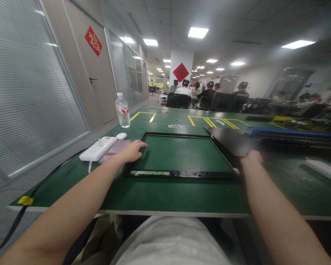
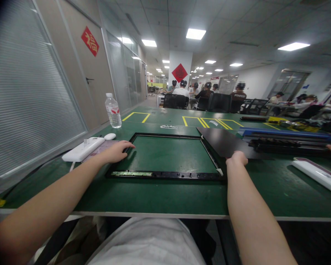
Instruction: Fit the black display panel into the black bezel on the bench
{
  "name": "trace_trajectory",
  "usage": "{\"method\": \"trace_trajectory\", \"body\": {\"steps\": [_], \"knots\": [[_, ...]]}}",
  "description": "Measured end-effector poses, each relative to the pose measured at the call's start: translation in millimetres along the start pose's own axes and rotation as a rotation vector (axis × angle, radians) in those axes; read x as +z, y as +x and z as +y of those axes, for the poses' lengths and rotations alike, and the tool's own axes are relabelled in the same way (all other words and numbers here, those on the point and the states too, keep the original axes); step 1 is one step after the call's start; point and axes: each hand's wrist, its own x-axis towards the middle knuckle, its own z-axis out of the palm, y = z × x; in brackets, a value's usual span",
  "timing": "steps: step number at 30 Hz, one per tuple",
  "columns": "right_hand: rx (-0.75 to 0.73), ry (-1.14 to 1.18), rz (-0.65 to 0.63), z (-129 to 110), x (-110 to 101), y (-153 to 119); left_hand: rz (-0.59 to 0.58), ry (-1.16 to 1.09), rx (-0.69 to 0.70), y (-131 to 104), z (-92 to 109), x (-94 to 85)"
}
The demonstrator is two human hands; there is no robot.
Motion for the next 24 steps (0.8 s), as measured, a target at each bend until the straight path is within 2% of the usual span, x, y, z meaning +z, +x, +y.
{"method": "trace_trajectory", "body": {"steps": [3, 7, 12, 20, 24], "knots": [[-0.045, 0.032, 0.112, -2.0, 0.1, -11.4, 0.002, -0.022, 0.002, -0.3, 0.4, -0.4], [-0.023, 0.047, 0.096, -6.3, -0.5, -22.0, 0.006, -0.067, 0.009, -0.5, 1.0, -0.7], [0.009, 0.002, 0.1, -8.6, 0.5, -21.4, 0.02, -0.12, -0.006, -0.7, 1.9, -1.1], [-0.011, 0.076, -0.046, -9.1, 5.4, -22.7, 0.046, -0.067, -0.02, 2.1, 1.8, 0.8], [-0.001, 0.149, -0.176, -11.8, 7.8, -22.2, 0.085, -0.06, -0.039, 3.6, 0.2, 1.5]]}}
